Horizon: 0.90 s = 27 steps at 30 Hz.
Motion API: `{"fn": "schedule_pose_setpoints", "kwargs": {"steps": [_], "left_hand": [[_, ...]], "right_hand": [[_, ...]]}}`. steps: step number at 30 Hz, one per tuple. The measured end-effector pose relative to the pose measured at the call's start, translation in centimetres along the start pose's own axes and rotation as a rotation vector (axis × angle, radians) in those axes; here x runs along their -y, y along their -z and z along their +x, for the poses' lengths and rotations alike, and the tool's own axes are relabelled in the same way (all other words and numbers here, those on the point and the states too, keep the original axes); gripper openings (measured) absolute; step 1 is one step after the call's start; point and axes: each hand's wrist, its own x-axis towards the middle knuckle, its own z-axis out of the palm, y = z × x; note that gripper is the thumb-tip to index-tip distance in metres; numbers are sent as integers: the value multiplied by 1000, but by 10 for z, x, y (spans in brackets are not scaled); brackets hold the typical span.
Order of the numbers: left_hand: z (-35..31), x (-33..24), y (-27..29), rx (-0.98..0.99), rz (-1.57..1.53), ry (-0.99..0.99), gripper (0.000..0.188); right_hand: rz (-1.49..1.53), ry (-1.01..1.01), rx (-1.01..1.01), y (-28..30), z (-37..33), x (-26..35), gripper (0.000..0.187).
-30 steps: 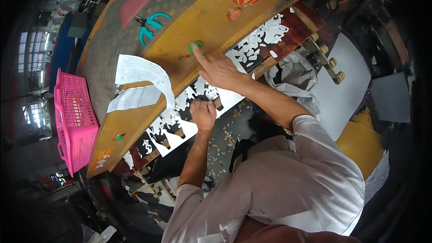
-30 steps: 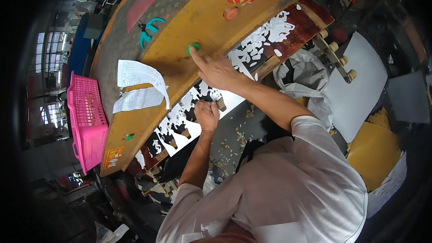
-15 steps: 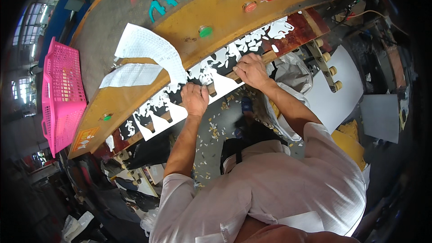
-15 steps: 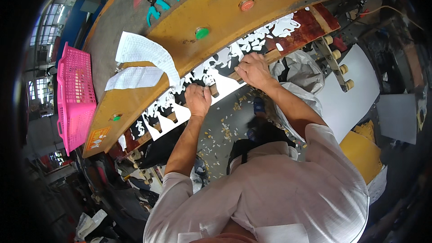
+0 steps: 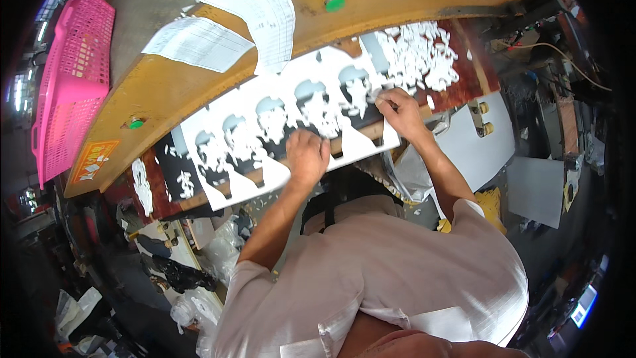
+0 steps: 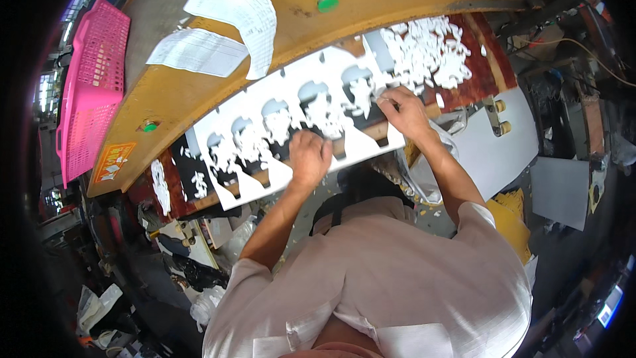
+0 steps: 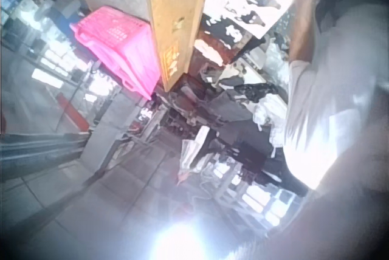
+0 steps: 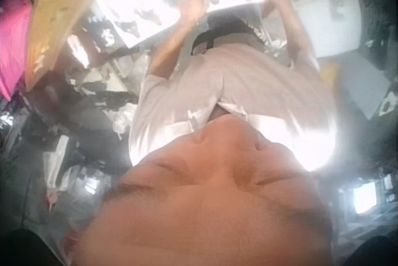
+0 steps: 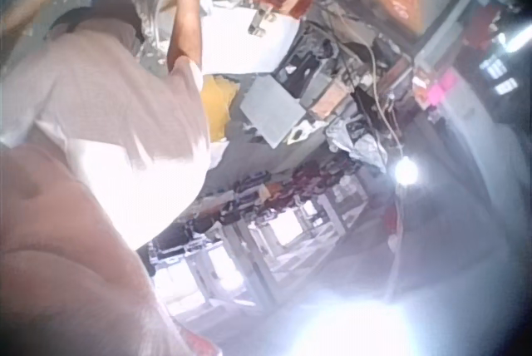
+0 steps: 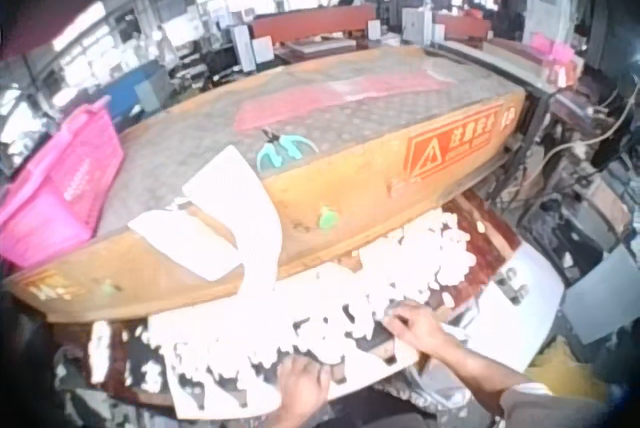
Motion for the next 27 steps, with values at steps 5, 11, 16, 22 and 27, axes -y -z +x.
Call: {"fn": "schedule_pose_setpoints", "kwargs": {"steps": [5,11,16,22,27], "left_hand": [[27,-8,9,-91,-150,-41,13],[101,53,-47,26,-106,-333,41],[103,67,-48,70,-46,-226,43],[106,63,-55,60,-66,-214,47],[100,64,-54,58,-61,-234,48]], "right_hand": [[-232,206,-84,-9,56,39,53],[-787,115,112,-93,149,41,77],[-465,21,187,-83,163,60,60],[84,-22,116,22,220,84,50],[667,-254,-261,102,179,118,51]]}}
